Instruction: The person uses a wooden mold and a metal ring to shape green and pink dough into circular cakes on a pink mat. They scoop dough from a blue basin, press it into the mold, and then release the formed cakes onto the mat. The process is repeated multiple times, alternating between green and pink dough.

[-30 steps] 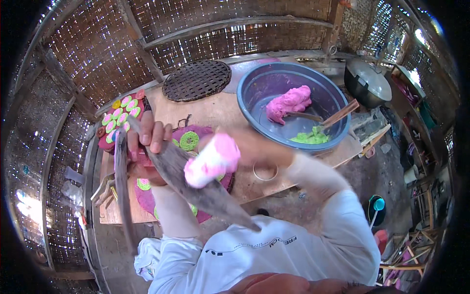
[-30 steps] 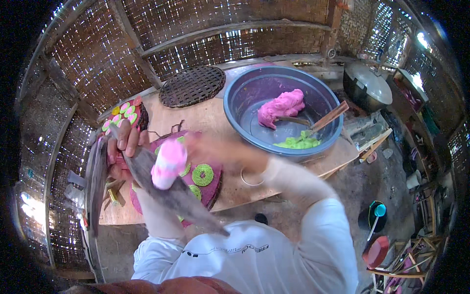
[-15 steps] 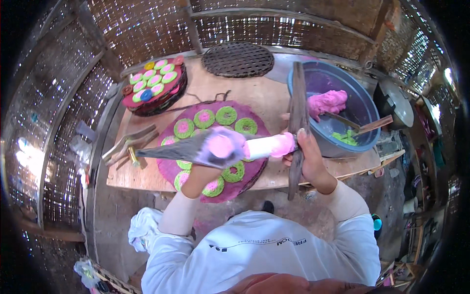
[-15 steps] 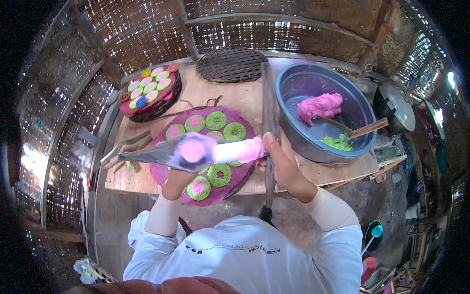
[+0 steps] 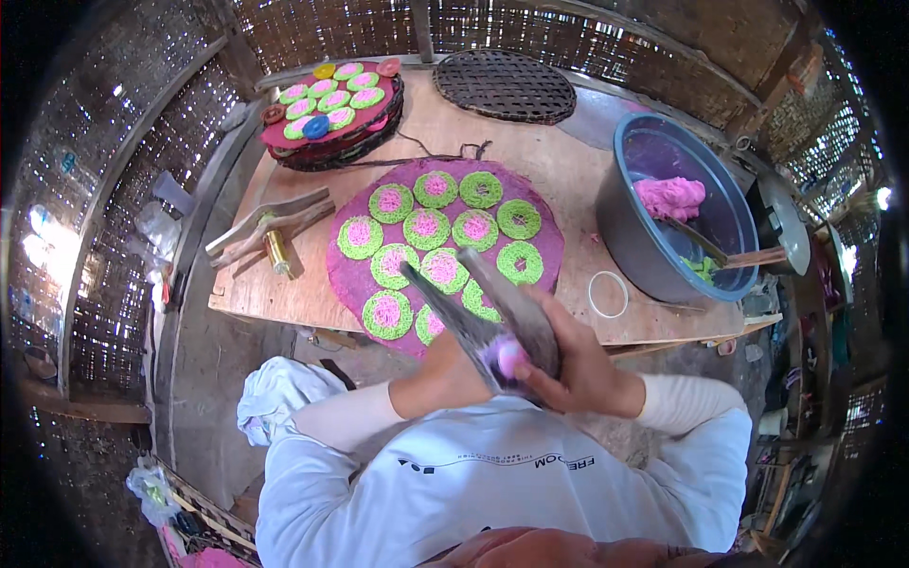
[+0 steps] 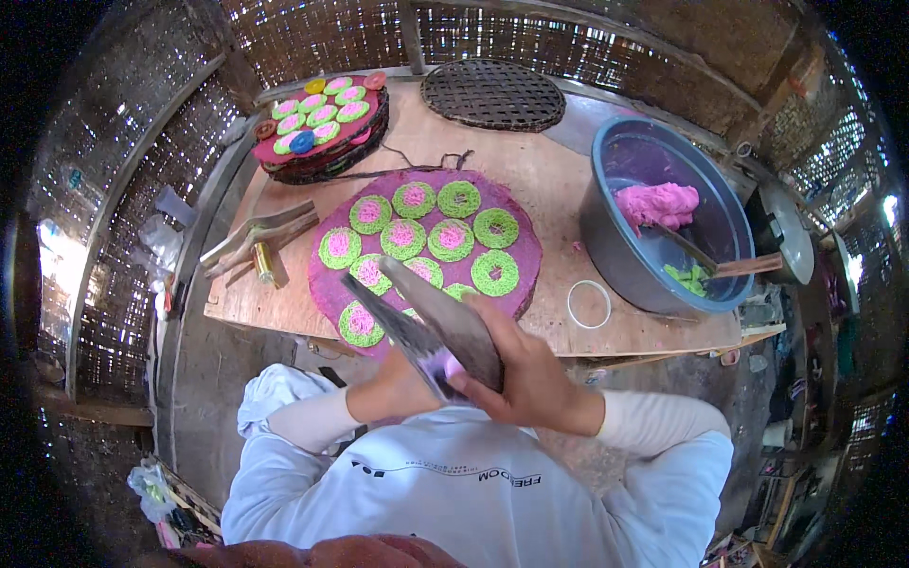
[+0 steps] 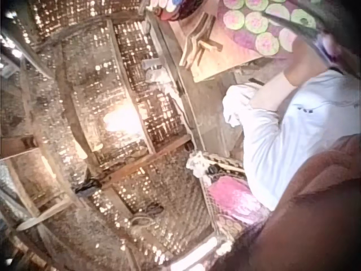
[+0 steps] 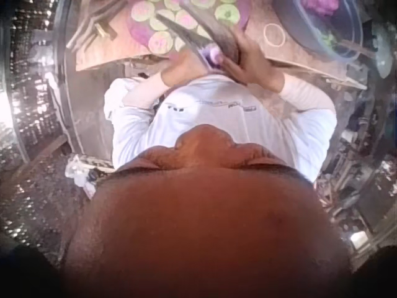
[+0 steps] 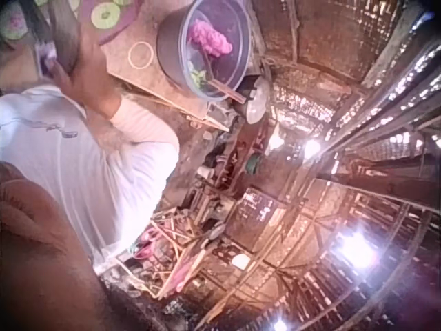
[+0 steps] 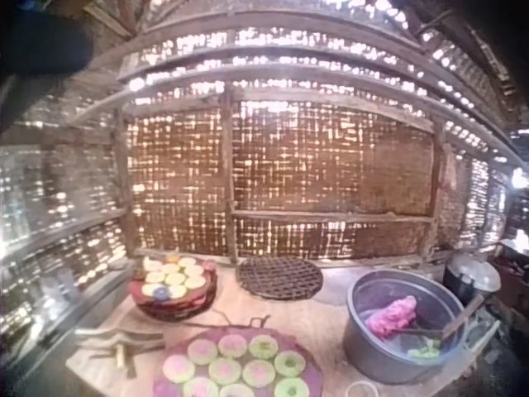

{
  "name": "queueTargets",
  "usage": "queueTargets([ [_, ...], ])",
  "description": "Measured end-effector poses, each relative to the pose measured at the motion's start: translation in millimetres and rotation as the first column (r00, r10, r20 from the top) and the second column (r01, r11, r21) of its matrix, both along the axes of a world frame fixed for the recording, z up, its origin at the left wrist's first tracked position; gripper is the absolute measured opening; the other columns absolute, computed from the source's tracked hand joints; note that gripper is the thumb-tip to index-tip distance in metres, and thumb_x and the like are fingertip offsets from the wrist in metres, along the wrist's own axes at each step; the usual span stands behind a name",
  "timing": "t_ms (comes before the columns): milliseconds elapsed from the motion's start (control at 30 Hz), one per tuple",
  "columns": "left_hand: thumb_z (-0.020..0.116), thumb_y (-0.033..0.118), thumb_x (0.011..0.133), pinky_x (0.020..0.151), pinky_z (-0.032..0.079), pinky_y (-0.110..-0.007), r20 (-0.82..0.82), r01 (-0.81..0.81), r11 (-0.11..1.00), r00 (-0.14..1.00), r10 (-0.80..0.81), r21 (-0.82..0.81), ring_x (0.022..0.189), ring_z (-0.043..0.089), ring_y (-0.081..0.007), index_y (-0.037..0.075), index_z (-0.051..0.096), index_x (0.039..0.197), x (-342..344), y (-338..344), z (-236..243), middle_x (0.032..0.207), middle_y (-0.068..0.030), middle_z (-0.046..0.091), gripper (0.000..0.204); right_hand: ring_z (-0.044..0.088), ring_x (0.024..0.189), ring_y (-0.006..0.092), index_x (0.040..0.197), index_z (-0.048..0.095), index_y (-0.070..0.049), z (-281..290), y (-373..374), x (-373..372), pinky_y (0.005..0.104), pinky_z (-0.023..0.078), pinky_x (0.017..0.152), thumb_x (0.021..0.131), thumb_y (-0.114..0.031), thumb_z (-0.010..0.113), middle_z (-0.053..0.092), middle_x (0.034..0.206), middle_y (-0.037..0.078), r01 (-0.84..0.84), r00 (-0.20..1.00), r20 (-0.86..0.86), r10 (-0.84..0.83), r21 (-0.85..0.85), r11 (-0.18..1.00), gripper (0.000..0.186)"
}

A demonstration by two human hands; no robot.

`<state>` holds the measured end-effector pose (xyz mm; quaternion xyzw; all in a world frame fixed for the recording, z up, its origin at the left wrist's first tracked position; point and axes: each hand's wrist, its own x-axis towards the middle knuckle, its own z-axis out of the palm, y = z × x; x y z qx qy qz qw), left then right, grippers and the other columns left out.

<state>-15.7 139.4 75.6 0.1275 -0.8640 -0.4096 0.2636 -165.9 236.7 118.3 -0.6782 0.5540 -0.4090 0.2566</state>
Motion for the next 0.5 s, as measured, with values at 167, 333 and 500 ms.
queueTargets([
  [167,0.075,0.029,0.061,0.088,0.04,-0.036,0.196,0.086,0.933,0.967,-0.162,0.348,0.102,0.054,-0.0242,0.007,0.055,0.109,-1,-10,-34,0.108,-0.0104,0.057,0.057,0.051,0.107,0.0312,0.129,0.029,0.003,-6,-11,-5,0.0359,0.039,0.092,0.08,-0.026,0.06,0.045,0.123,0.021,-0.046,0.989,0.143,0.025,0.149,0.988,0.065],
  [333,0.079,0.023,0.06,0.088,0.04,-0.033,0.077,0.241,0.932,0.96,-0.271,0.269,0.1,0.054,-0.0193,0.005,0.054,0.111,-21,-65,-4,0.108,-0.009,0.058,0.059,0.052,0.101,0.0251,0.127,0.034,-0.003,-26,-18,-65,0.0351,0.042,0.084,0.079,-0.055,0.048,0.05,0.115,0.016,-0.535,0.676,0.724,-0.14,0.612,0.583,0.072],
  [500,0.065,0.033,0.073,0.091,0.037,-0.034,-0.437,0.409,0.715,0.885,-0.16,0.567,0.109,0.048,-0.0252,0.004,0.034,0.13,-28,-130,18,0.113,-0.0113,0.053,0.071,0.054,0.09,0.023,0.121,0.04,-0.003,-26,-26,-88,0.0334,0.044,0.075,0.082,-0.058,0.042,0.054,0.103,0.015,-0.484,0.67,0.727,-0.152,0.583,0.652,0.067],
])
